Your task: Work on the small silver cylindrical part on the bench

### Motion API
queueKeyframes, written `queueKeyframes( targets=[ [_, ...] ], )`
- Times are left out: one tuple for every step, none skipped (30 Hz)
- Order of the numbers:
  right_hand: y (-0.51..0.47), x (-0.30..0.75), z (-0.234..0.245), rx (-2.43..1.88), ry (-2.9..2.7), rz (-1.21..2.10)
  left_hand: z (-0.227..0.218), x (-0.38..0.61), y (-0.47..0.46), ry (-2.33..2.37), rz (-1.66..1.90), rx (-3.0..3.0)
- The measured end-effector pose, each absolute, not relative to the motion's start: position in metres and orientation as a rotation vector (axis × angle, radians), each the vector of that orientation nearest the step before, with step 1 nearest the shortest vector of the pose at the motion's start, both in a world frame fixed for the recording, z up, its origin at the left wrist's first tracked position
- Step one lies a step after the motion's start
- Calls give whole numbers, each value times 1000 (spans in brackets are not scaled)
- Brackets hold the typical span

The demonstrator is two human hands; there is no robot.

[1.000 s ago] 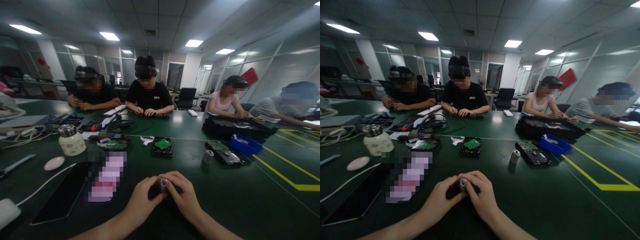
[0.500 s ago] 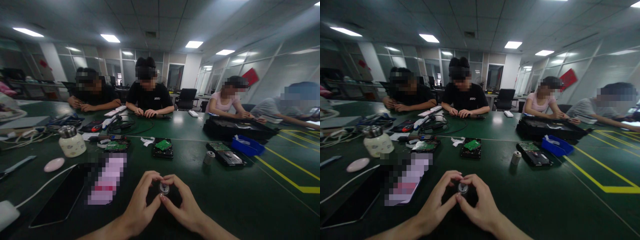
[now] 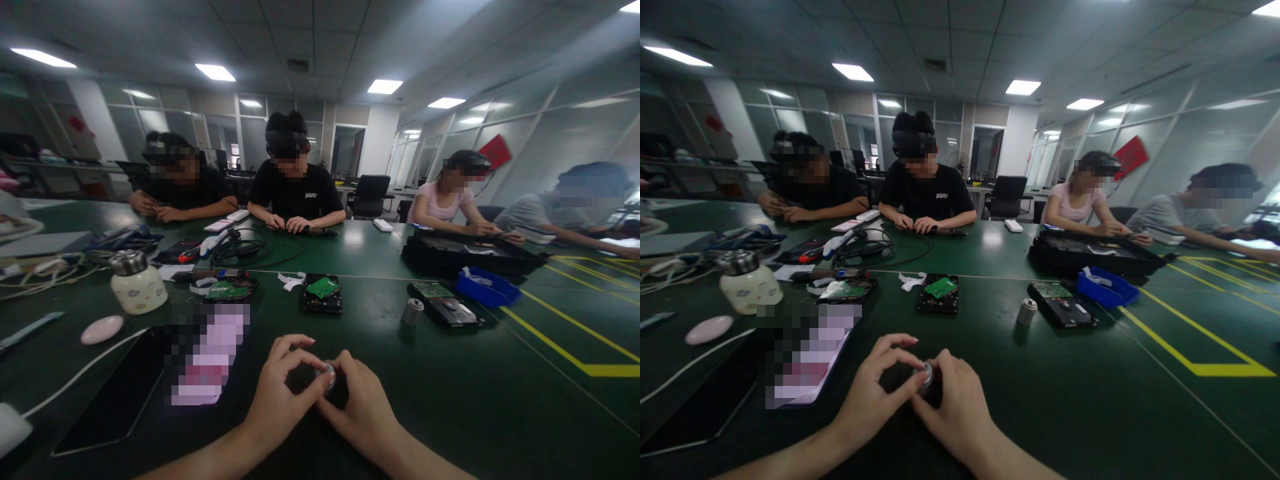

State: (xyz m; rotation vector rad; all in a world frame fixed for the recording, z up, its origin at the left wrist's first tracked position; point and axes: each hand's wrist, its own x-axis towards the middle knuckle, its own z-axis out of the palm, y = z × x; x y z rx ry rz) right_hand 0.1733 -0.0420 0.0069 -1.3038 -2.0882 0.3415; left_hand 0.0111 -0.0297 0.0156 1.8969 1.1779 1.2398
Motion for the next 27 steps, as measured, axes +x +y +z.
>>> queueKeyframes(
  targets=[
    [-43, 173, 6, -1315, -2105, 278, 16, 12, -30, 1181, 1243, 1902],
    [-44, 173, 6, -1326, -2124, 222, 16, 12, -30, 1182, 1244, 1910],
    [-45, 172, 5, -1336, -2140, 177, 17, 12, -29, 1182, 1242, 1917],
    [-45, 172, 5, -1340, -2155, 146, 17, 12, -29, 1180, 1240, 1921],
    [-45, 172, 5, -1341, -2162, 126, 17, 12, -28, 1176, 1236, 1924],
    [-45, 171, 4, -1339, -2166, 117, 16, 12, -28, 1170, 1231, 1926],
    [-45, 171, 4, -1337, -2164, 117, 16, 12, -27, 1160, 1227, 1930],
    [-44, 171, 4, -1335, -2157, 121, 16, 12, -27, 1148, 1222, 1936],
    [-44, 171, 4, -1332, -2153, 127, 16, 11, -27, 1133, 1218, 1946],
    [-44, 172, 4, -1328, -2152, 131, 17, 11, -27, 1118, 1215, 1954],
    [-43, 172, 5, -1322, -2154, 135, 17, 11, -27, 1102, 1210, 1962],
    [-43, 172, 5, -1316, -2158, 137, 17, 11, -27, 1085, 1205, 1967],
    [-43, 173, 5, -1311, -2161, 136, 17, 11, -27, 1069, 1200, 1971],
    [-43, 173, 5, -1307, -2163, 133, 18, 11, -27, 1054, 1197, 1974],
    [-43, 173, 5, -1307, -2165, 130, 18, 10, -27, 1038, 1194, 1978],
    [-43, 173, 5, -1308, -2165, 127, 18, 10, -27, 1021, 1191, 1984],
    [-43, 173, 5, -1312, -2166, 123, 17, 10, -27, 1006, 1190, 1989],
    [-43, 173, 4, -1316, -2167, 118, 17, 9, -27, 995, 1189, 1991],
    [-43, 173, 4, -1321, -2166, 114, 16, 9, -27, 989, 1188, 1991],
    [-43, 172, 4, -1324, -2167, 112, 16, 9, -26, 990, 1188, 1990],
    [-43, 172, 5, -1326, -2168, 110, 16, 9, -26, 996, 1187, 1988],
    [-43, 172, 5, -1325, -2172, 108, 15, 9, -26, 1004, 1187, 1987],
    [-43, 172, 5, -1324, -2176, 107, 15, 10, -26, 1012, 1187, 1987],
    [-43, 172, 5, -1323, -2180, 106, 15, 10, -26, 1019, 1187, 1988],
    [-43, 172, 5, -1321, -2184, 104, 15, 10, -26, 1024, 1190, 1987],
    [-44, 172, 5, -1318, -2185, 103, 15, 10, -26, 1028, 1192, 1982],
    [-44, 172, 5, -1315, -2187, 104, 15, 10, -26, 1030, 1194, 1975]
  ],
)
